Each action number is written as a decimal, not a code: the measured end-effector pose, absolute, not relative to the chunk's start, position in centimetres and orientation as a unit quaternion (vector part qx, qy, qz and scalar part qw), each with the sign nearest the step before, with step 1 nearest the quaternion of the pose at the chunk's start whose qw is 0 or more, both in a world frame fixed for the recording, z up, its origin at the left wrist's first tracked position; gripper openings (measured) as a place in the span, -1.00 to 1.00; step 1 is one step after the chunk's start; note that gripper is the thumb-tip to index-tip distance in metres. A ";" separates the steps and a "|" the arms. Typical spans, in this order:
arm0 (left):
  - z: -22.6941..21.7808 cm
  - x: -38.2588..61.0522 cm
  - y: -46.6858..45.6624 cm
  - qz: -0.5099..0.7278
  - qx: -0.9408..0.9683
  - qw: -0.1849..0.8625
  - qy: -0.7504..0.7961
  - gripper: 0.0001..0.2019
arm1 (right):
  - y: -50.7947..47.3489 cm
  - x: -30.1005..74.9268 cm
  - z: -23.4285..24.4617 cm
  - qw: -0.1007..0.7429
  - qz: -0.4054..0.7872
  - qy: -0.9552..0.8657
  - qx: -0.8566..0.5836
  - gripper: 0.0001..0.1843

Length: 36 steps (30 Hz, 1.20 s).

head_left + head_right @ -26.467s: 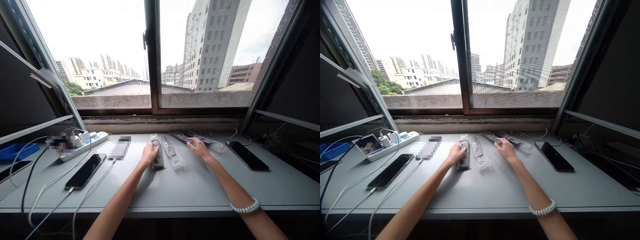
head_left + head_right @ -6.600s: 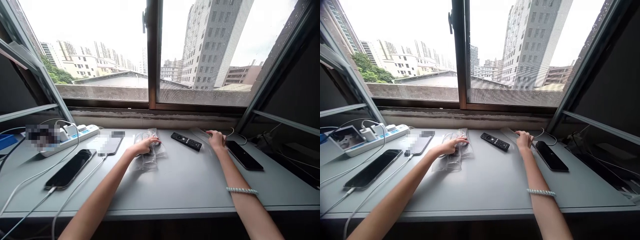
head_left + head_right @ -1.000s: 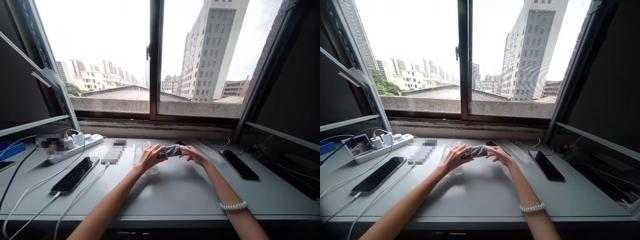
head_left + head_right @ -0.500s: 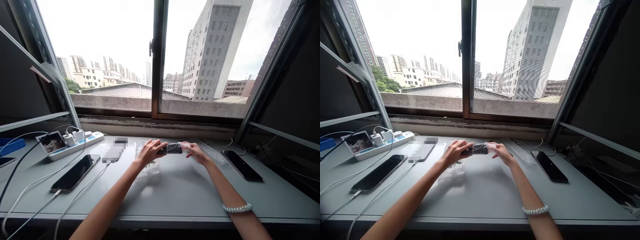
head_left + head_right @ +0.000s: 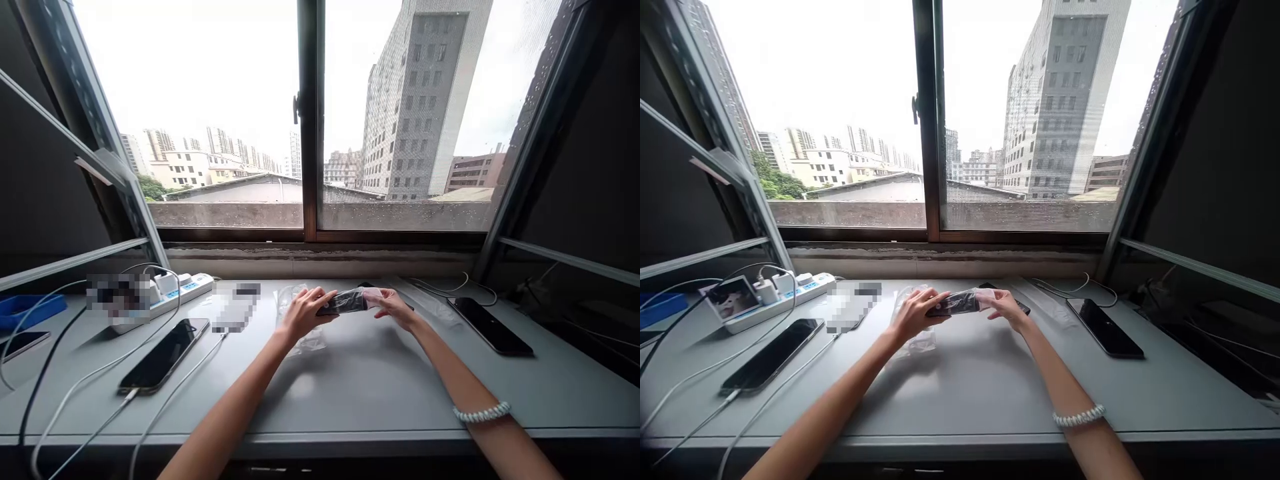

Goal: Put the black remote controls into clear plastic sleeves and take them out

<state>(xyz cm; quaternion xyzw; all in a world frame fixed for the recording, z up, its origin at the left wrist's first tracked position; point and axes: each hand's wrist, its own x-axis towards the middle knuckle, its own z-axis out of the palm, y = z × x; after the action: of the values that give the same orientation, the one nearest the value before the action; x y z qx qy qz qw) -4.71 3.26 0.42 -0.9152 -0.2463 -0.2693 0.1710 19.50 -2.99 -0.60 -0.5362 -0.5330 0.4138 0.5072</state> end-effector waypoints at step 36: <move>1.1 -7.5 6.2 -0.359 -0.786 0.102 -0.492 -0.60 | -1.5 22.5 -1.5 0.613 0.371 -0.416 -0.560 -0.77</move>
<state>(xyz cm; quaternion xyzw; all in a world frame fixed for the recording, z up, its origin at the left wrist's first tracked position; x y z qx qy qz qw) -7.50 6.17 1.09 -0.7864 -0.4923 -0.3590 0.1018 22.51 -1.45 -1.55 -0.5604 -0.4156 0.3711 0.6128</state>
